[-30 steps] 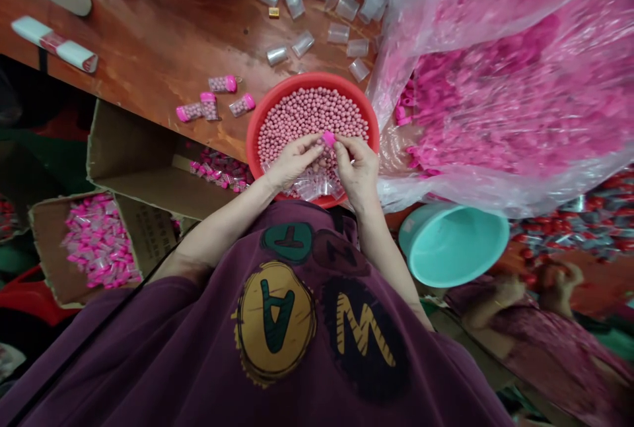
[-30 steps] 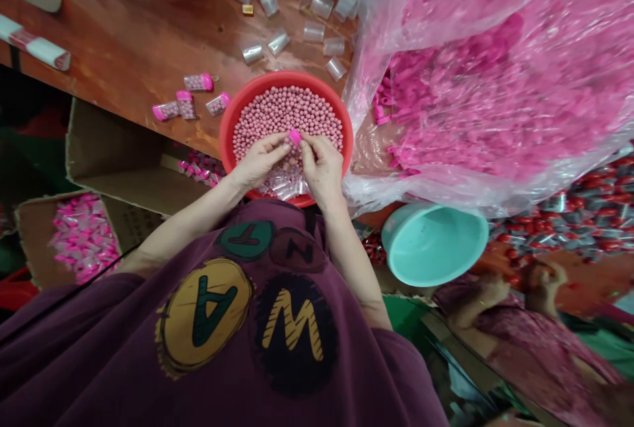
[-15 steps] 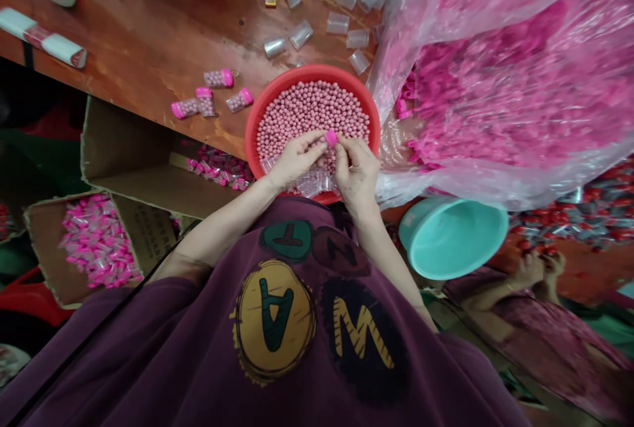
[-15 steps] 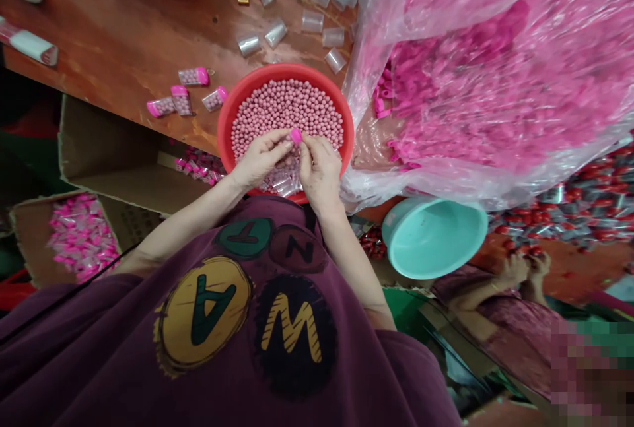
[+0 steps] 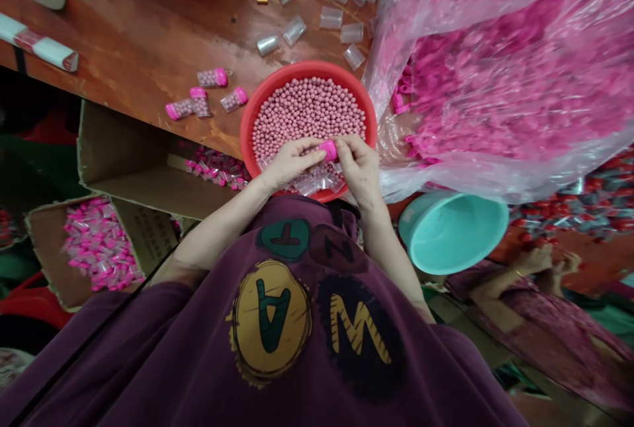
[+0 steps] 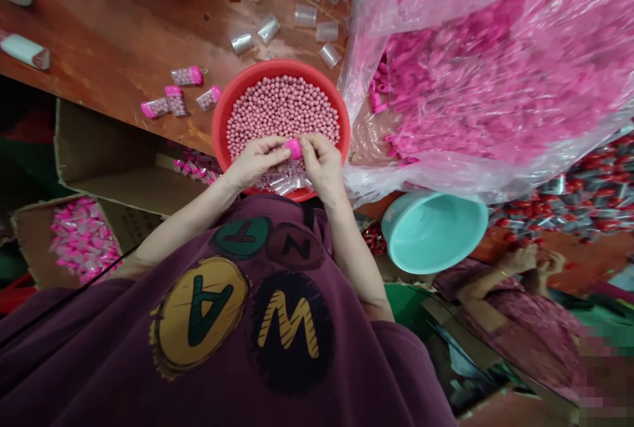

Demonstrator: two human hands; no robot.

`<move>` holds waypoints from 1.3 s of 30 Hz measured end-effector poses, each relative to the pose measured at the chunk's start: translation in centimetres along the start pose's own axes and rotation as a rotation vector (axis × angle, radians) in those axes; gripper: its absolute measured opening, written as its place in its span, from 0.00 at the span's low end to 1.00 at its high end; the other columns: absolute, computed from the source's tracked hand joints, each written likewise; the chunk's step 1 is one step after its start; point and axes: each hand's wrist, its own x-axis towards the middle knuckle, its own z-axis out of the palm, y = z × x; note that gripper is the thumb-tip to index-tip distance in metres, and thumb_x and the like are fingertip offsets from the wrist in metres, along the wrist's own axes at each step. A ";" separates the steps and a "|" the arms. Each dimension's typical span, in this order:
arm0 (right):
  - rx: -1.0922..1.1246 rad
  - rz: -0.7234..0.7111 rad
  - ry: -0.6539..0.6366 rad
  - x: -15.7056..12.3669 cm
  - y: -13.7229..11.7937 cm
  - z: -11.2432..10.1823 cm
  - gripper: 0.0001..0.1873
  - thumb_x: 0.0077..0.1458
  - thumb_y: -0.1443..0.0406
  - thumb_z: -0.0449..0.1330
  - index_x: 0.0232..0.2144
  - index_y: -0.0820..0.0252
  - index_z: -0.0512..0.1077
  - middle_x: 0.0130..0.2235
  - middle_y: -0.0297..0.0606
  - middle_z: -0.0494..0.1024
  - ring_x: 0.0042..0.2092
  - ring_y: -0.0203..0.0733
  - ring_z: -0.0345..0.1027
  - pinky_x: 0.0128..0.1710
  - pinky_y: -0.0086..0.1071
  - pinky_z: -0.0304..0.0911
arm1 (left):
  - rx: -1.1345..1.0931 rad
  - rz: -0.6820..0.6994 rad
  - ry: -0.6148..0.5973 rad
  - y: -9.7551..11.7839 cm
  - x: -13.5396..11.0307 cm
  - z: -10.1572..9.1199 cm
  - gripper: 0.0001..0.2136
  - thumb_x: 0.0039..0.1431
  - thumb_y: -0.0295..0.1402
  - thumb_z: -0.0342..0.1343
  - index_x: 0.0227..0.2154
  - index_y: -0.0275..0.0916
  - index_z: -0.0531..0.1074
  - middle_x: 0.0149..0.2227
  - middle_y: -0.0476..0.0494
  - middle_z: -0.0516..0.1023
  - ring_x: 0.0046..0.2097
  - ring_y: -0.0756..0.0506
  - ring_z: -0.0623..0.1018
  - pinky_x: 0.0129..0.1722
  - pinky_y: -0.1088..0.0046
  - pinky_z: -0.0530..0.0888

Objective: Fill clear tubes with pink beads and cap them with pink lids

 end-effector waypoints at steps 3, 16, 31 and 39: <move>-0.048 -0.037 0.095 -0.6 -0.8 1.4 0.27 0.77 0.43 0.53 0.38 0.54 0.79 0.40 0.39 0.82 0.44 0.45 0.77 0.50 0.44 0.76 | 0.030 0.020 0.002 0.4 -0.2 0.3 0.17 0.63 0.45 0.70 0.47 0.38 0.83 0.31 0.49 0.78 0.29 0.52 0.73 0.29 0.75 0.70; -0.182 -0.120 -0.010 -0.7 0.2 0.4 0.24 0.80 0.50 0.48 0.49 0.53 0.80 0.47 0.43 0.84 0.51 0.49 0.79 0.56 0.48 0.75 | -0.049 -0.033 0.167 -0.5 -0.6 2.6 0.11 0.64 0.37 0.68 0.45 0.37 0.83 0.36 0.46 0.85 0.34 0.49 0.80 0.39 0.71 0.79; -0.549 -0.032 -0.184 -1.1 0.7 3.5 0.34 0.59 0.59 0.67 0.64 0.60 0.65 0.58 0.55 0.77 0.60 0.63 0.71 0.60 0.57 0.67 | -0.131 -0.126 0.351 -1.1 0.2 2.7 0.11 0.60 0.37 0.74 0.38 0.36 0.82 0.34 0.46 0.86 0.36 0.50 0.82 0.39 0.74 0.78; -0.511 0.042 -0.242 -0.7 1.0 4.3 0.40 0.59 0.66 0.63 0.70 0.65 0.57 0.66 0.62 0.72 0.66 0.65 0.68 0.62 0.58 0.65 | -0.003 -0.017 0.424 -2.0 0.8 2.6 0.13 0.62 0.41 0.72 0.39 0.36 0.83 0.36 0.45 0.86 0.38 0.49 0.82 0.41 0.74 0.78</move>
